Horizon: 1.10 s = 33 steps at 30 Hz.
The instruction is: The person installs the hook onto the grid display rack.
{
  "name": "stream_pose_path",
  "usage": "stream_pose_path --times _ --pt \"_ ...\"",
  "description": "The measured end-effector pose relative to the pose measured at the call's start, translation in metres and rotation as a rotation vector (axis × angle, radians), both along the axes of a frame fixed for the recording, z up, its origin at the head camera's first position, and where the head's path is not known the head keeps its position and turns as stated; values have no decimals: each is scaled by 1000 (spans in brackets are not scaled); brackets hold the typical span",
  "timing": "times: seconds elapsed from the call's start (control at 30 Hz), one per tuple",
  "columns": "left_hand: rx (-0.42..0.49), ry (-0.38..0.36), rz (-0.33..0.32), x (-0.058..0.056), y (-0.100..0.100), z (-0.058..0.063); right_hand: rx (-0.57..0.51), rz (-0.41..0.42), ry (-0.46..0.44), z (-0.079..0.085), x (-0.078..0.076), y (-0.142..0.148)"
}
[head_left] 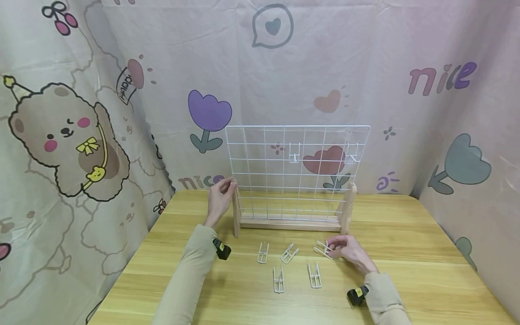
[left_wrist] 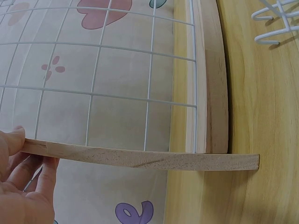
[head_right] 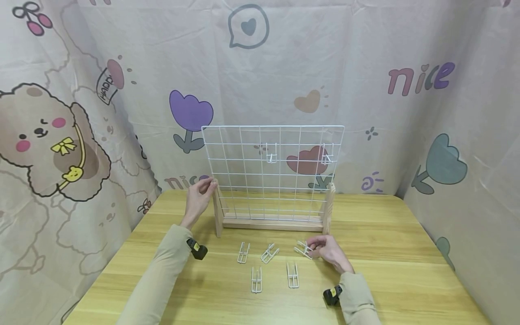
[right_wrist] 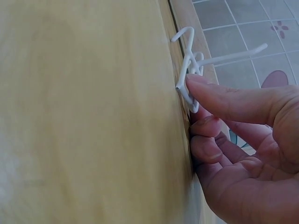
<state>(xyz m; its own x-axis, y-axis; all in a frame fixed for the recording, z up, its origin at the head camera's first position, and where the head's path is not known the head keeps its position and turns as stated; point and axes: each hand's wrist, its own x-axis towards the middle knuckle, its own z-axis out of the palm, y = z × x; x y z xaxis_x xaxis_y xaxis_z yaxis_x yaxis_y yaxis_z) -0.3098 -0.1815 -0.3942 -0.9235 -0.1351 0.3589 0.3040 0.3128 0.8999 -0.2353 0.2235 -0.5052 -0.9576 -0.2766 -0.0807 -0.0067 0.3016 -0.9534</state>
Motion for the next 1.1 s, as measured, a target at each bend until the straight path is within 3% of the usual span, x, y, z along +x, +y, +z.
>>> stream_pose_path --times 0.53,1.1 --pt "-6 -3 -5 4 2 5 87 -11 53 -1 0 1" --pt "8 -15 -5 1 2 2 120 -40 33 2 1 0"
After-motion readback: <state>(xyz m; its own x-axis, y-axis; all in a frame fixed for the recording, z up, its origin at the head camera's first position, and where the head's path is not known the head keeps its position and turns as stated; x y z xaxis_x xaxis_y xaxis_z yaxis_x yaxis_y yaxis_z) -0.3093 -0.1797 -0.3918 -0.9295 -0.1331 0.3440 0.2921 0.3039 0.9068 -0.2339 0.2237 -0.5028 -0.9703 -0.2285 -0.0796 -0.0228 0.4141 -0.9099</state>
